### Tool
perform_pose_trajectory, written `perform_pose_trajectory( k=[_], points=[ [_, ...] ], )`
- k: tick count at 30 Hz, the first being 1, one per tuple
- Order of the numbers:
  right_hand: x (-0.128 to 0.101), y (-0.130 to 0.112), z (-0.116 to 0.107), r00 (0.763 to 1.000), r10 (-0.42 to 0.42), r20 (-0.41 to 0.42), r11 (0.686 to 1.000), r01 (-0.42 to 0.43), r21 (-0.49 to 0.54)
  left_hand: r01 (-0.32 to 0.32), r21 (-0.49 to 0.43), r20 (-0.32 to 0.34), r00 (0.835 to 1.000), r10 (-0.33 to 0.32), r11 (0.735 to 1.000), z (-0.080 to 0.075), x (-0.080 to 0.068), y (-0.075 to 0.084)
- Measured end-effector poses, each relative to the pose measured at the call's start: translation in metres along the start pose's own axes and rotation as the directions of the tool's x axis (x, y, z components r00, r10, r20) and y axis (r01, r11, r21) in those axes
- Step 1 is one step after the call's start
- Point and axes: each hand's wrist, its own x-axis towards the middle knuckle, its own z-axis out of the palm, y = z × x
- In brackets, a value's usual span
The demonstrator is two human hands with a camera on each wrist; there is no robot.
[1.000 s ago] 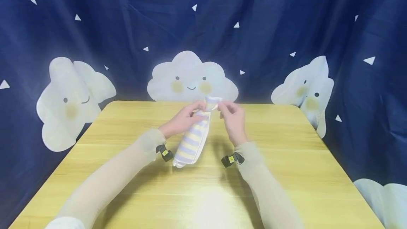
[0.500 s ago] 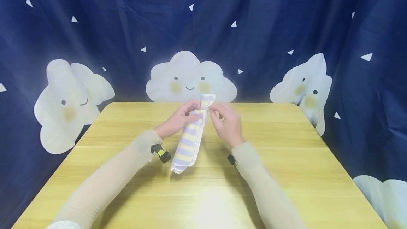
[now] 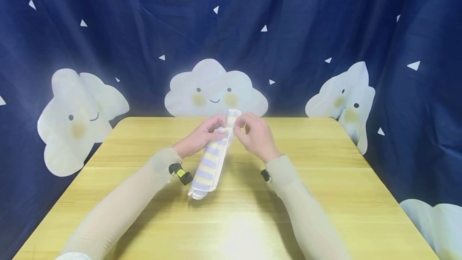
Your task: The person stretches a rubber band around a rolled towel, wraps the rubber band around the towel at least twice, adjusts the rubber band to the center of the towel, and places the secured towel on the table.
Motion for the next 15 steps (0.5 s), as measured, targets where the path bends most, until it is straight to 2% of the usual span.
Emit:
perform_pose_trajectory(
  k=[7,10,15],
  points=[
    [-0.001,0.004,-0.002,0.999,0.005,0.046,0.985,-0.013,0.172,-0.029,-0.185,-0.024,0.999,0.025,0.982,0.004,-0.002,-0.003],
    [-0.003,0.003,-0.001,0.996,-0.081,0.022,0.982,0.076,0.173,-0.067,-0.268,-0.072,0.996,0.049,0.961,0.007,-0.001,-0.002],
    [-0.005,-0.004,0.002,0.977,-0.213,-0.028,0.972,0.214,0.101,-0.122,-0.361,-0.134,0.988,0.078,0.925,0.011,0.002,0.004]
  ],
)
